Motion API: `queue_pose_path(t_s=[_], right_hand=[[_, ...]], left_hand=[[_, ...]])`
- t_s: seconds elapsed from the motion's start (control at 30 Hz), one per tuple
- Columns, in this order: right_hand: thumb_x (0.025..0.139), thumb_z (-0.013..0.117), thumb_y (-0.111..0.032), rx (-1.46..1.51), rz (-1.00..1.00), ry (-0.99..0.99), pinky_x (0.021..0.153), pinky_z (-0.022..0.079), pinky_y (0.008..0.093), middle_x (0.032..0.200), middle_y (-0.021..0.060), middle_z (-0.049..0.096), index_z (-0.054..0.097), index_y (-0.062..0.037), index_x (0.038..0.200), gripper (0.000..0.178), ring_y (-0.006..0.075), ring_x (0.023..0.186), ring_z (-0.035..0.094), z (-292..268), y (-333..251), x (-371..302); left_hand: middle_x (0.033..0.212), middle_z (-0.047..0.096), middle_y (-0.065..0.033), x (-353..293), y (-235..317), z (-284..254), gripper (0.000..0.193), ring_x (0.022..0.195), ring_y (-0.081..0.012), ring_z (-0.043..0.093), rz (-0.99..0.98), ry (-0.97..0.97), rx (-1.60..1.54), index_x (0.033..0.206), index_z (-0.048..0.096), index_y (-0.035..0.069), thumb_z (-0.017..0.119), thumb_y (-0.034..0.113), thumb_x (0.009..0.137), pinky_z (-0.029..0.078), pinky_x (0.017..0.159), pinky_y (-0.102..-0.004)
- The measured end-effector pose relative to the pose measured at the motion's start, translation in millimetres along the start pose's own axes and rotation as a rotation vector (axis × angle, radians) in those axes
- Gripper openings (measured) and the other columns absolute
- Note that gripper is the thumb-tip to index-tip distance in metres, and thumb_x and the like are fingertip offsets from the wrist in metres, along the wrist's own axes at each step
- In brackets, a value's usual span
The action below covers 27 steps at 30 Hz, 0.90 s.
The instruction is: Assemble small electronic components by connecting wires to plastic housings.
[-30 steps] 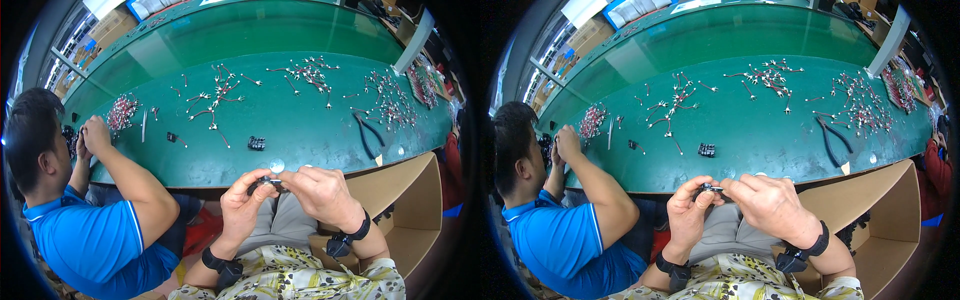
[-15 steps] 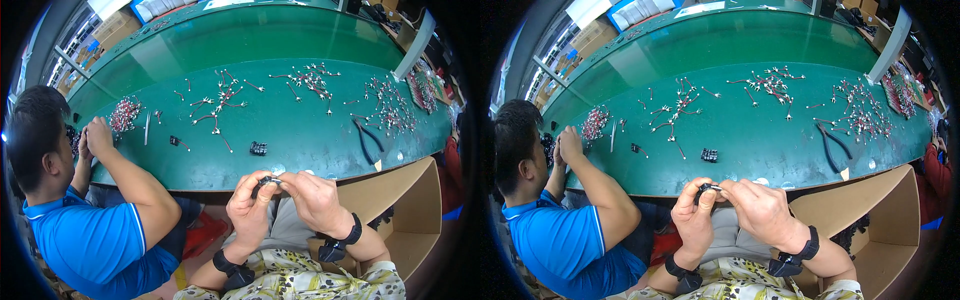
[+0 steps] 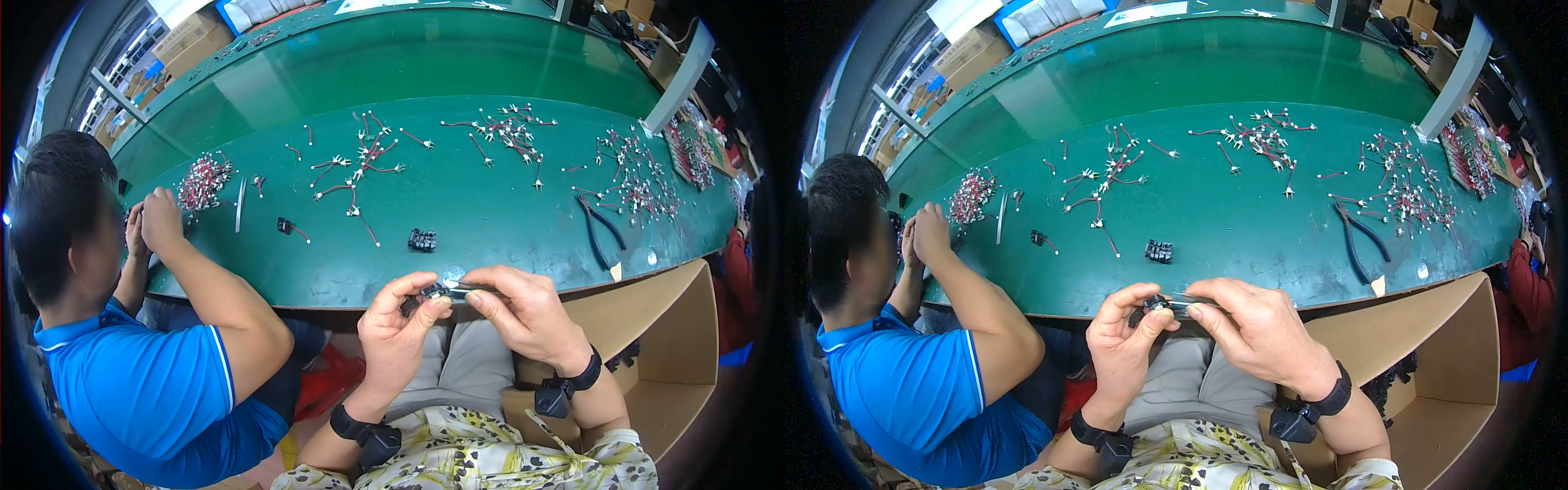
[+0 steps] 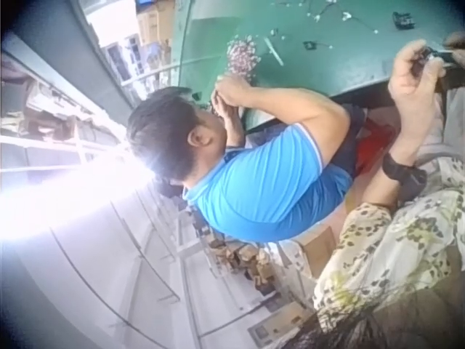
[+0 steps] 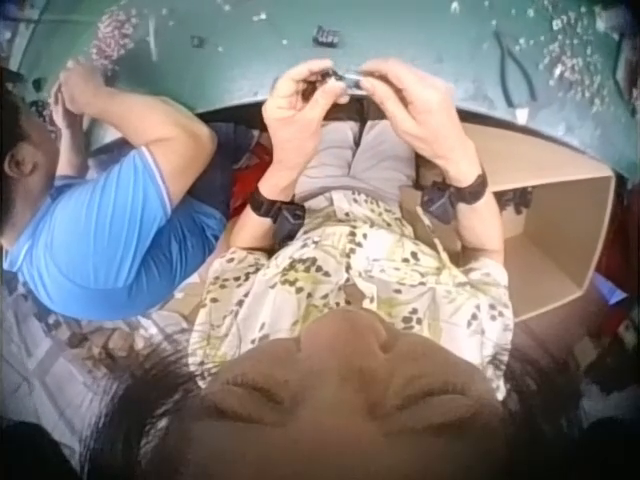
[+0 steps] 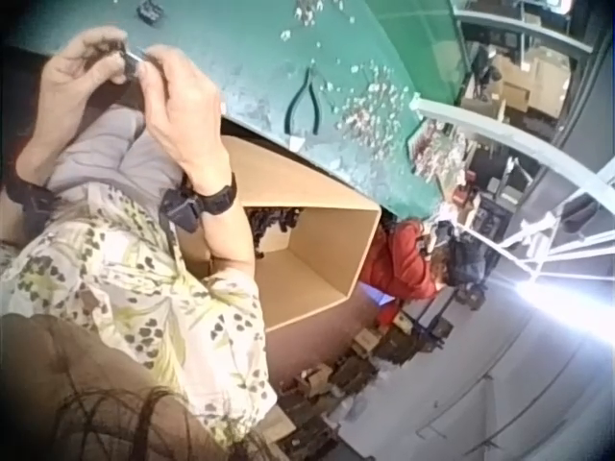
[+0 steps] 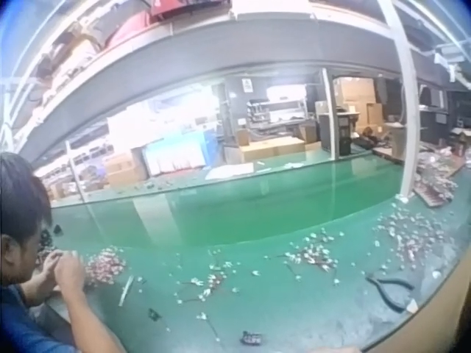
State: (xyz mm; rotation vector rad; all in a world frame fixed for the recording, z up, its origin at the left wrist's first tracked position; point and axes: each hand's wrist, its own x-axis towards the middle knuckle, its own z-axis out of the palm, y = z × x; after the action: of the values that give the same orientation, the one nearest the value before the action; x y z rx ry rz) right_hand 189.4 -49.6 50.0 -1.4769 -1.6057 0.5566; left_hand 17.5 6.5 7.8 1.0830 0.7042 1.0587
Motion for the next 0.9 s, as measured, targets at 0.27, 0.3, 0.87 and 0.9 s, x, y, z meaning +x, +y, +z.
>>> queue_pose_path(t_s=[0.27, 0.3, 0.87, 0.9], right_hand=[[0.091, 0.065, -0.016, 0.007, -0.003, -0.090, 0.059, 0.053, 0.0380, 0.088, 0.0137, 0.069, 0.066, -0.0042, 0.102, 0.016, 0.0307, 0.071, 0.067, 1.2, 5.2, -1.2], [0.091, 0.065, -0.016, -0.015, -0.010, -0.097, 0.058, 0.053, 0.0382, 0.088, 0.0130, 0.069, 0.066, -0.0052, 0.102, 0.016, 0.0306, 0.071, 0.067, 1.1, 6.0, -1.4], [0.093, 0.062, -0.014, 0.060, 0.088, -0.093, 0.061, 0.052, 0.0403, 0.085, 0.0166, 0.068, 0.064, -0.0036, 0.100, 0.013, 0.0339, 0.074, 0.068, 8.4, 8.1, 3.6], [0.094, 0.061, -0.014, 0.052, 0.110, -0.105, 0.062, 0.052, 0.0395, 0.085, 0.0167, 0.068, 0.064, -0.0029, 0.101, 0.013, 0.0333, 0.074, 0.068, 7.2, 4.3, 4.8]], left_hand=[[0.109, 0.061, -0.0097, -3.7, -2.1, -7.3, 0.027, 0.090, -0.0136, 0.065, 0.043, -0.142, 0.010, 0.115, 0.062, -0.003, 0.065, -0.008, 0.088, 0.056, 0.080, -0.0253], [0.108, 0.061, -0.0101, -4.0, -2.1, -7.3, 0.027, 0.089, -0.0135, 0.065, 0.058, -0.148, 0.033, 0.114, 0.063, -0.004, 0.066, -0.007, 0.088, 0.056, 0.079, -0.0250], [0.098, 0.063, -0.0079, 1.4, 2.9, -3.5, 0.031, 0.079, -0.0105, 0.063, -0.062, -0.076, 0.030, 0.120, 0.061, -0.002, 0.067, -0.002, 0.090, 0.054, 0.069, -0.0226], [0.098, 0.063, -0.0079, 1.9, 3.8, -4.6, 0.032, 0.078, -0.0104, 0.063, -0.082, -0.066, -0.002, 0.121, 0.059, -0.002, 0.066, -0.002, 0.090, 0.053, 0.067, -0.0226]])
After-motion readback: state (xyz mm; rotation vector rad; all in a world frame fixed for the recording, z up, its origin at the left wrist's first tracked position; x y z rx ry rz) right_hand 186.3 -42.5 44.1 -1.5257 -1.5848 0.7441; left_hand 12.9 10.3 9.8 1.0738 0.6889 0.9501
